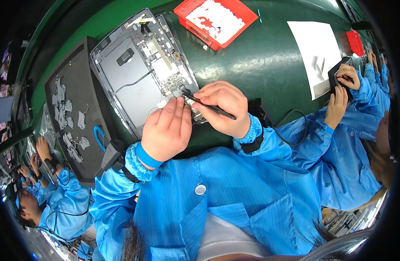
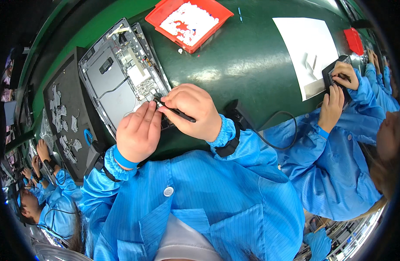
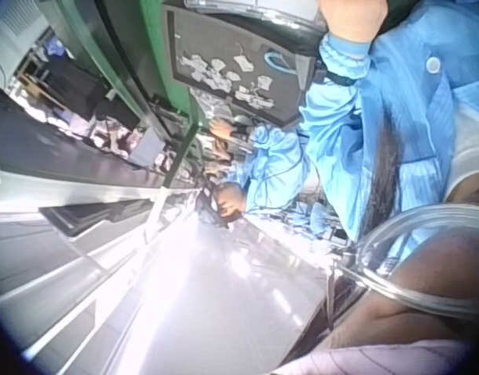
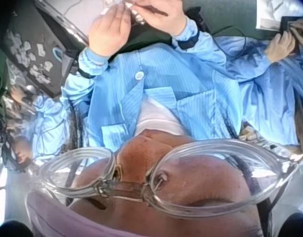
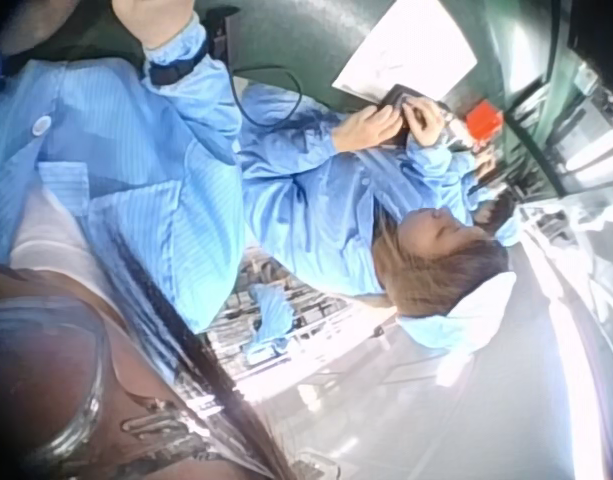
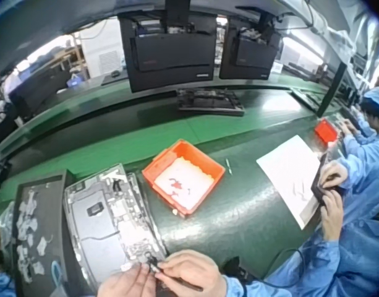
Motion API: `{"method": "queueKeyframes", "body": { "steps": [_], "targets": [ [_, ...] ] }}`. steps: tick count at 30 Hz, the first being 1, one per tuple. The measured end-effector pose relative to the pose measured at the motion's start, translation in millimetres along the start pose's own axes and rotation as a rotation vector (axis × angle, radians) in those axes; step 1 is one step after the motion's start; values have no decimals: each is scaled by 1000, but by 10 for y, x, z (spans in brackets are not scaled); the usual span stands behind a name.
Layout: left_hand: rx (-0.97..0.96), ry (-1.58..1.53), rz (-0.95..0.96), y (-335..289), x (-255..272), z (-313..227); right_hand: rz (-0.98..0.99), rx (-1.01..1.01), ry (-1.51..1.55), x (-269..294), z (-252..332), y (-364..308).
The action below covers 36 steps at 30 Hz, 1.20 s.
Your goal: The person assembles internal components of a tablet by placing a motherboard, ribbon cable, and plastic components into a tablet housing, using tweezers for precise placement.
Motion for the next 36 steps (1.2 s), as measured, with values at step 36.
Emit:
{"method": "queueKeyframes", "body": {
  "steps": [36],
  "targets": [
    [40, -194, 31, 68, -101, 63, -281, -117, 152, 94, 12, -164]
  ]
}}
Point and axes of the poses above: each hand's wrist, its own y-axis towards the middle knuckle, its own x-axis out of the back of the hand, z = x × y, the point moved 2 cm from there along y, towards the middle knuckle, and after that the axes turned 14 degrees about y, right-handed, at the moved point
